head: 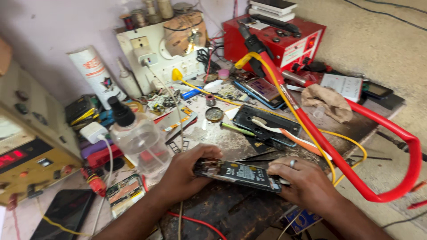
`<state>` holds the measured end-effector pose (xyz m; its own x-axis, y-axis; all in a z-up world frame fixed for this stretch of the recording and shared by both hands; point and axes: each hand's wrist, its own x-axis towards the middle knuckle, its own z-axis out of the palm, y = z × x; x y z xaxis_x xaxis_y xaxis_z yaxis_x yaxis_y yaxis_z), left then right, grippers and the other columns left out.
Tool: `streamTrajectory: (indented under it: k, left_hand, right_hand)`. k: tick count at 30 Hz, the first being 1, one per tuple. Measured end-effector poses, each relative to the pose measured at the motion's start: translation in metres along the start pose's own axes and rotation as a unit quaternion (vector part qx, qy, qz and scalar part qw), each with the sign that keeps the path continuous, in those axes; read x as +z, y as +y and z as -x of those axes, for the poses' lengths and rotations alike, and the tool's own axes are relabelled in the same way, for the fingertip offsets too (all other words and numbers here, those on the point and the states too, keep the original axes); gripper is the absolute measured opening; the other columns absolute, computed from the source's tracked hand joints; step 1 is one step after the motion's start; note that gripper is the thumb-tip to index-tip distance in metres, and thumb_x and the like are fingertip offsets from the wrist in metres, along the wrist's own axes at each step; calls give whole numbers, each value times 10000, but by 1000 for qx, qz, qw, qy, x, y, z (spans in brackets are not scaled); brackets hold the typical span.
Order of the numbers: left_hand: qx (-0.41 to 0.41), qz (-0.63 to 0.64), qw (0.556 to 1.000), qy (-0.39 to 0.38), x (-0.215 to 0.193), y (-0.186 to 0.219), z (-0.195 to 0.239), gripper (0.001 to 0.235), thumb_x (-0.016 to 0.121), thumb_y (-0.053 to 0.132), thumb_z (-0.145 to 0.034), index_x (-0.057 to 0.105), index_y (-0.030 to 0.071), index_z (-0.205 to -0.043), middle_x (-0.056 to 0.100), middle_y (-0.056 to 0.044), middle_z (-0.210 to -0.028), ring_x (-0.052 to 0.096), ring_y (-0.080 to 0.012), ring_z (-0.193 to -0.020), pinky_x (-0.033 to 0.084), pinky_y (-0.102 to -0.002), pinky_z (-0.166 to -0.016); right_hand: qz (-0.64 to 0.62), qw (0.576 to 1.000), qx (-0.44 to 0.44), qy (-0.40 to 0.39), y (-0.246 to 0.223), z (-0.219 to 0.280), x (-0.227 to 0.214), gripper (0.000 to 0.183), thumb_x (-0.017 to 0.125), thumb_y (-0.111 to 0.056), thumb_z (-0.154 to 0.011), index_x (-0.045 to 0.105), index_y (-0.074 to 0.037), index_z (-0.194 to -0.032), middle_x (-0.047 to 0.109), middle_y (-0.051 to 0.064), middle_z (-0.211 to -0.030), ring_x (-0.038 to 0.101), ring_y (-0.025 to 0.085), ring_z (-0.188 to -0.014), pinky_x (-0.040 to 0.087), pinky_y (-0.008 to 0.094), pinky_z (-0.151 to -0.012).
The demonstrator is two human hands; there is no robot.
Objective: The person handles a disassembled smartphone, connects a charging cable, and uses a metal tool to press along the device's edge. They repeatedly open and close the phone while it is connected to a power supply, checking the screen for response.
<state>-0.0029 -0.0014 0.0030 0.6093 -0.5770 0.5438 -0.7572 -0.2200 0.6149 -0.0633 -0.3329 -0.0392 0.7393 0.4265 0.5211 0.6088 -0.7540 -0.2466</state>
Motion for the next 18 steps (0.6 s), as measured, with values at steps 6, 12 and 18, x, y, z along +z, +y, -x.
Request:
streamTrajectory:
  k: [6,12,18]
  left_hand:
    - [-25,-6,1000,-4,0,-2,1,486,812,57,-759,608,45,-1200,752,-86,-1103,764,-226,-1032,589,-337,-904]
    - [-18,-51,998,-13,-3,0,-2,422,798,29,-741,653,66,-1136,722,-96,-1027,741,-272,-963,569,-361,-826]
    - [-17,-42,997,-61,-6,6,-2,376,755,13,-736,663,64,-1097,714,-92,-1031,750,-249,-964,581,-343,-833]
  right_hand:
    - [16,999,24,15,-6,4,-1,496,888,-146,-592,718,-150,-1058,750,54,-1115,719,277,-1020,564,380,-869]
    - [-20,995,90,35,-11,7,2,515,877,-106,-553,732,-174,-1042,758,32,-1136,722,244,-1016,567,359,-860]
    - [-36,994,96,32,-9,8,3,521,820,-32,-555,735,-179,-1047,760,15,-1137,733,224,-1020,573,340,-877]
